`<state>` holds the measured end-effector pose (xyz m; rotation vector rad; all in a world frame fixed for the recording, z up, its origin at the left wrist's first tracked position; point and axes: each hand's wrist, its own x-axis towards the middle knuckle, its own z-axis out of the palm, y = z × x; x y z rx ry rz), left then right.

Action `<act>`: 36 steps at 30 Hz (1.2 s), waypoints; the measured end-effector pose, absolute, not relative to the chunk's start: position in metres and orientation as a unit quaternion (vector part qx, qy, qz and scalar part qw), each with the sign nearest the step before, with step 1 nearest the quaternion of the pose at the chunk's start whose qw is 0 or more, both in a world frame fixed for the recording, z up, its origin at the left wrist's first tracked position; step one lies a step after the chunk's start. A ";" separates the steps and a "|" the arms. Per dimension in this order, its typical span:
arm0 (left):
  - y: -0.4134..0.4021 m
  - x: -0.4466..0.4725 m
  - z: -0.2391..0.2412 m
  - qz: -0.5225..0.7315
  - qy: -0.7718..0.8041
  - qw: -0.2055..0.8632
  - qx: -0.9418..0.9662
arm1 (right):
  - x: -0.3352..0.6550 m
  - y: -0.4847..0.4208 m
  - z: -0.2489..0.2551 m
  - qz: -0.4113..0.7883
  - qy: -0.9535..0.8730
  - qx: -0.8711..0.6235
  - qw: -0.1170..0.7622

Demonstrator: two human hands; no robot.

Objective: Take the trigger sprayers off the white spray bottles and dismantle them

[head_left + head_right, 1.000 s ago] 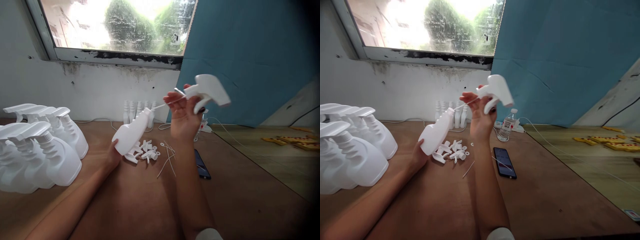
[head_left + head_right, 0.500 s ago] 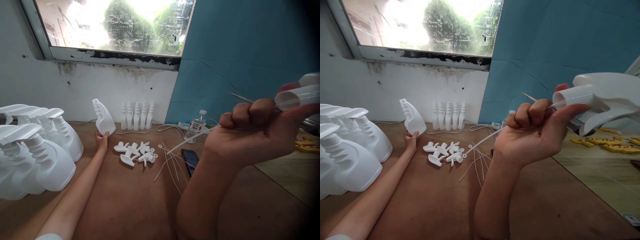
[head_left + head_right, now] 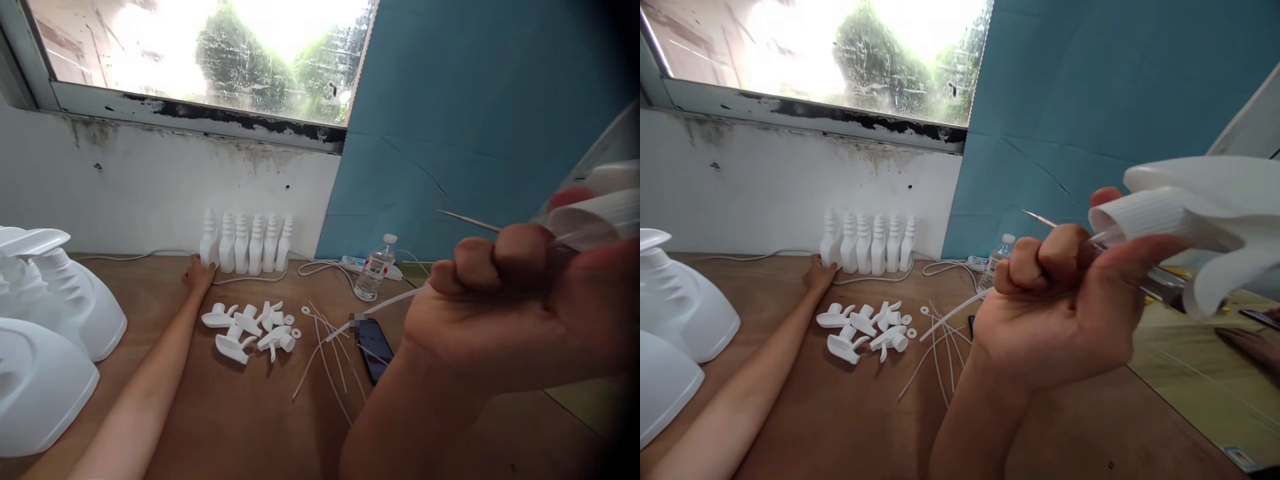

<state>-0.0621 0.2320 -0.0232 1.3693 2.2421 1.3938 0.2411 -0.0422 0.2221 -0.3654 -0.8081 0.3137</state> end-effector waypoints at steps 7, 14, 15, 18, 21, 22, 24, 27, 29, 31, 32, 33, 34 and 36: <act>0.232 -0.062 -0.026 0.480 0.723 0.097 0.487 | 0.231 -0.029 0.217 0.237 -0.431 -0.193 0.849; 0.190 -0.060 -0.024 0.622 0.655 0.117 0.412 | 0.207 -0.001 0.204 0.390 -0.472 -0.232 0.756; 0.183 -0.058 -0.021 0.636 0.648 0.124 0.400 | 0.202 0.004 0.201 0.411 -0.474 -0.246 0.739; 0.160 -0.048 0.009 0.665 0.618 0.162 0.386 | 0.185 0.021 0.189 0.475 -0.480 -0.284 0.681; 0.130 -0.029 0.069 0.674 0.543 0.225 0.446 | 0.167 0.030 0.177 0.529 -0.488 -0.291 0.631; 0.118 -0.022 0.091 0.679 0.495 0.243 0.485 | 0.161 0.032 0.174 0.544 -0.492 -0.288 0.615; 0.089 -0.006 0.131 0.693 0.335 0.282 0.573 | 0.151 0.031 0.167 0.577 -0.502 -0.281 0.580; 0.051 0.011 0.164 0.674 0.287 0.281 0.620 | 0.142 0.028 0.160 0.615 -0.513 -0.271 0.534; 0.036 0.015 0.170 0.672 0.317 0.259 0.618 | 0.140 0.026 0.158 0.625 -0.518 -0.274 0.516; 0.030 0.014 0.169 0.679 0.338 0.240 0.607 | 0.140 0.023 0.160 0.627 -0.530 -0.280 0.497; 0.029 0.013 0.168 0.680 0.345 0.229 0.605 | 0.142 0.021 0.162 0.626 -0.539 -0.285 0.486; 0.029 0.011 0.166 0.678 0.355 0.213 0.607 | 0.143 0.018 0.165 0.623 -0.551 -0.289 0.474; 0.029 0.009 0.166 0.673 0.368 0.192 0.612 | 0.145 0.016 0.168 0.616 -0.566 -0.295 0.461; 0.027 0.006 0.166 0.660 0.397 0.142 0.622 | 0.150 0.009 0.174 0.583 -0.606 -0.309 0.444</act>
